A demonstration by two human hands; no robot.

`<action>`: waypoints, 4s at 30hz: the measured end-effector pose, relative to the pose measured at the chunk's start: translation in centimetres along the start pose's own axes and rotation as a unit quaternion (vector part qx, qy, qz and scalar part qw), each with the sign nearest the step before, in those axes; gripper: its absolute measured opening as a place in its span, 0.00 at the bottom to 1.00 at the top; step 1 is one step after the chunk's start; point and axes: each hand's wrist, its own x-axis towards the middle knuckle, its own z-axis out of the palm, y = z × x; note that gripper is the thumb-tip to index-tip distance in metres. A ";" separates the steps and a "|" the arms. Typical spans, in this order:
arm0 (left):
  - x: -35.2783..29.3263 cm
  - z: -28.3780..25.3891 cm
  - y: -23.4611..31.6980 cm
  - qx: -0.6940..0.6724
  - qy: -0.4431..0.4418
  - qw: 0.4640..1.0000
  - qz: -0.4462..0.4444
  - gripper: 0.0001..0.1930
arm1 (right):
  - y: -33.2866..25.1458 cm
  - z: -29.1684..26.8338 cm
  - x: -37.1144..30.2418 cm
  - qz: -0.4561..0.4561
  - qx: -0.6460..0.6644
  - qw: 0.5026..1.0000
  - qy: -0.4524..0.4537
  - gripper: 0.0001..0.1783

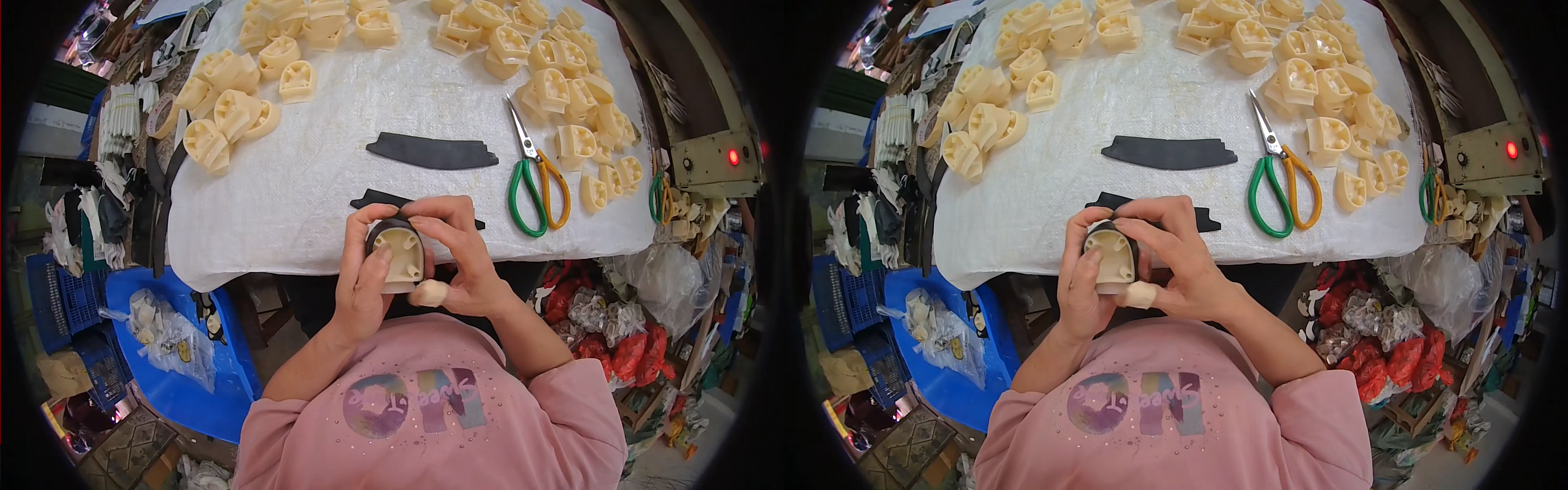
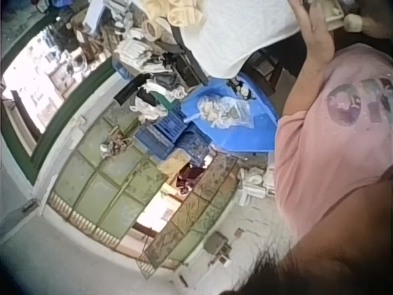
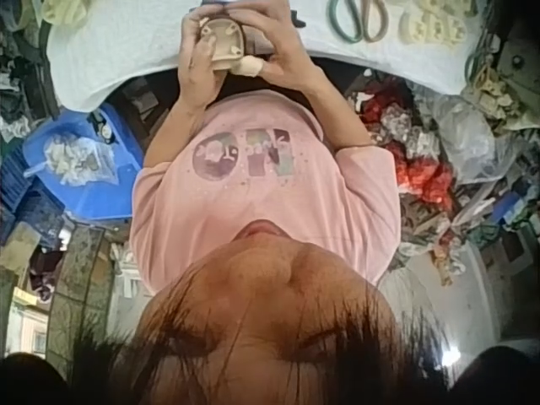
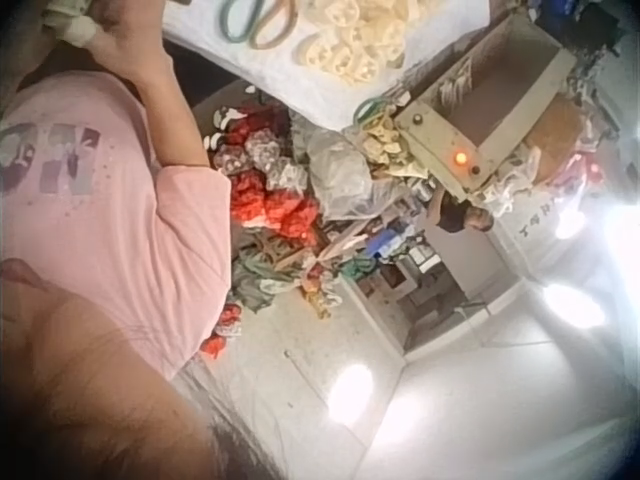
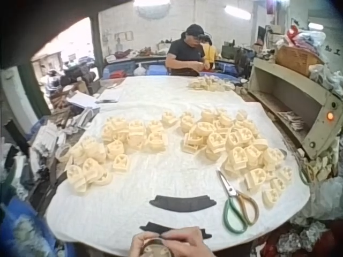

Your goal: Manually assembling and fitting a black leather/synthetic piece onto a beige shoe mold.

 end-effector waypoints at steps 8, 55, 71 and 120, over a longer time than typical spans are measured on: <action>0.2 1.2 0.3 0.061 -0.051 0.996 0.024 0.43 | 0.5 -0.6 2.7 0.319 0.375 0.859 -0.138 0.12; 0.6 0.0 0.9 0.067 0.042 0.993 0.086 0.44 | -1.6 -1.5 1.5 0.179 -0.012 0.983 0.024 0.24; 0.2 -1.1 3.1 0.481 -0.011 0.864 0.148 0.28 | 0.9 -2.4 1.8 0.372 0.261 0.889 -0.058 0.12; 0.0 -2.1 0.6 0.338 -0.010 0.900 0.275 0.13 | -0.1 -0.6 0.4 0.378 0.445 0.804 0.112 0.15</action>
